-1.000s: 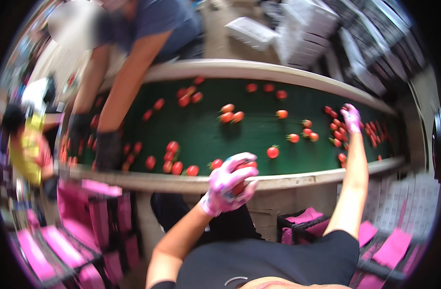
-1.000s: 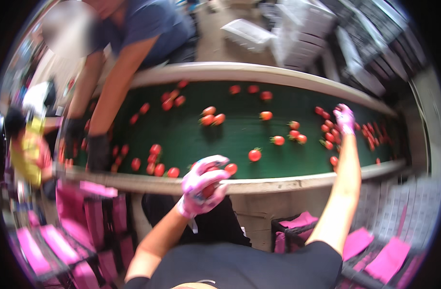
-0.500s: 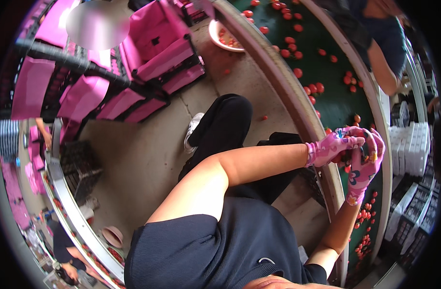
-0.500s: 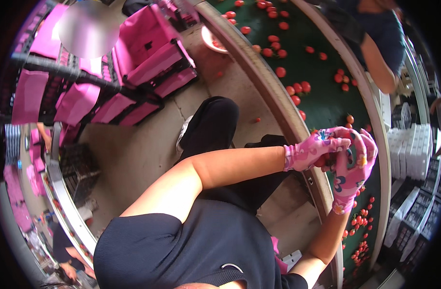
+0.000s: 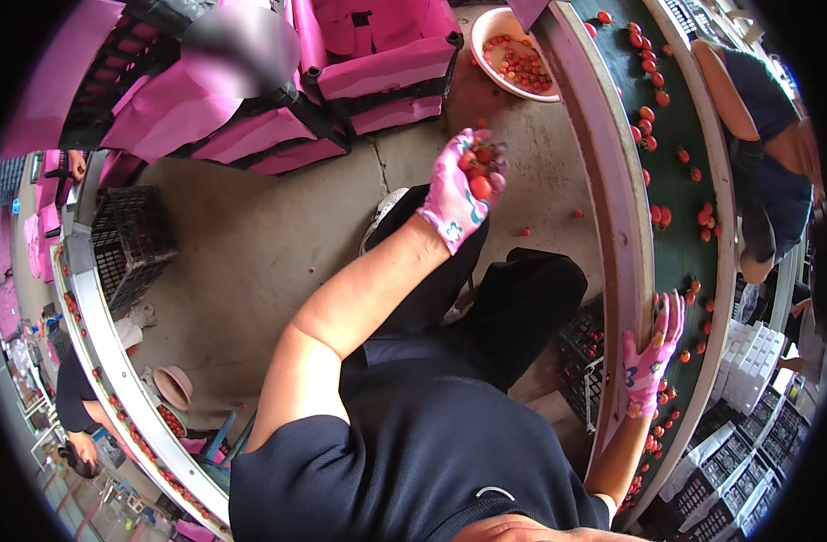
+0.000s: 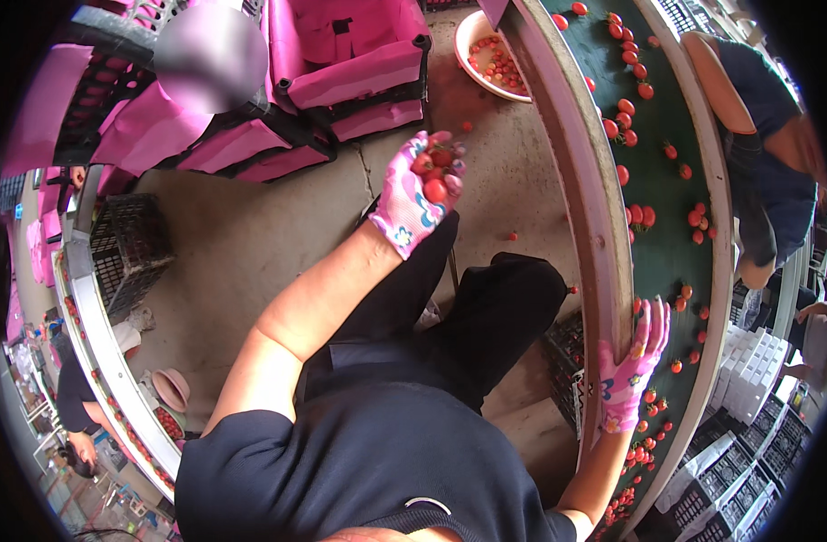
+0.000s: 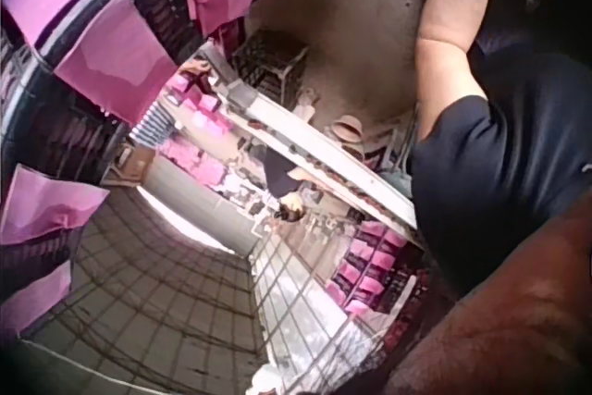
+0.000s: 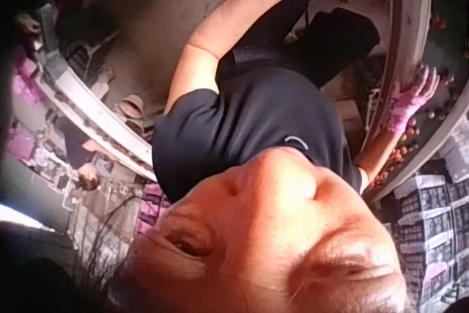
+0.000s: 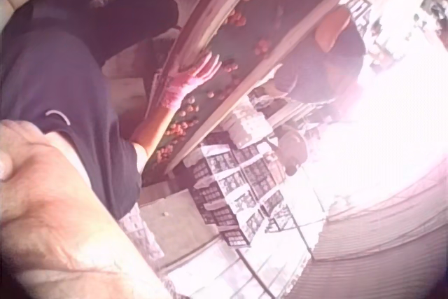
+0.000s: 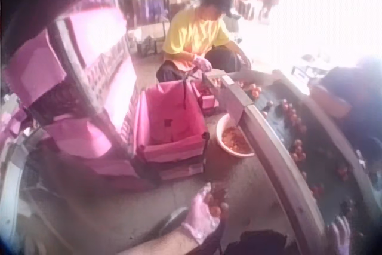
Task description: The person sorts small red tomatoes on a moving conveyor belt, picking out certain ones and placing them into a round bowl held near their lap.
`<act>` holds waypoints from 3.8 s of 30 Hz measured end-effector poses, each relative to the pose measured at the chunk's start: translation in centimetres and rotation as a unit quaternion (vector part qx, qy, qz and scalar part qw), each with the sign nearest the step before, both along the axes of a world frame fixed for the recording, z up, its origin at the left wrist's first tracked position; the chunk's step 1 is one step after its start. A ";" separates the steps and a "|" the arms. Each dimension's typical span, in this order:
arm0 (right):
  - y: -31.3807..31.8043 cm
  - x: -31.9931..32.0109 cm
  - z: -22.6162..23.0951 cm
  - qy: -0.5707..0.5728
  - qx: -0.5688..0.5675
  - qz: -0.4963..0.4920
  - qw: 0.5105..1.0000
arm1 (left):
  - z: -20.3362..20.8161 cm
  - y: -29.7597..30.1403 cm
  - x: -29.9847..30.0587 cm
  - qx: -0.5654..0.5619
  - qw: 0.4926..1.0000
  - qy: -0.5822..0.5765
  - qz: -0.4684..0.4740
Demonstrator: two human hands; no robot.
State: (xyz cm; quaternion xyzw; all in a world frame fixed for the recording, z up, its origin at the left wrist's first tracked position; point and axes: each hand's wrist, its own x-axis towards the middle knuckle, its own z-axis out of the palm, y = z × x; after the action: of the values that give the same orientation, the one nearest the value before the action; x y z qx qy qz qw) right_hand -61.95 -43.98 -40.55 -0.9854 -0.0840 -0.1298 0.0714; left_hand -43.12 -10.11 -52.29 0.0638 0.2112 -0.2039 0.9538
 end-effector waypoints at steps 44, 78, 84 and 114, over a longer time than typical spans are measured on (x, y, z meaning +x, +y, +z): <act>1.6 2.5 0.4 0.034 -0.069 -0.071 0.994 | -15.1 0.5 17.0 0.380 0.805 -0.250 -0.382; -8.6 -14.1 -2.8 -0.102 0.074 -0.172 0.977 | 10.9 -25.2 -9.5 0.389 0.180 -0.903 -0.030; -13.1 -15.4 -2.3 0.011 0.057 -0.454 0.889 | 9.9 -29.5 -11.2 0.374 0.200 -0.897 -0.124; -11.9 -18.9 -1.7 0.050 0.158 -0.359 0.918 | 9.0 -29.7 -9.5 0.508 0.425 -0.710 -0.239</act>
State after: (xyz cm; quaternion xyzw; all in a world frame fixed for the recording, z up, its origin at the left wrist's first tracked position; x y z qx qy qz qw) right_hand -80.89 -55.83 -42.22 -0.9303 0.3011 -0.1084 0.1793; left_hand -52.60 -39.84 -43.29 0.7070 -0.4991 -0.1617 0.4742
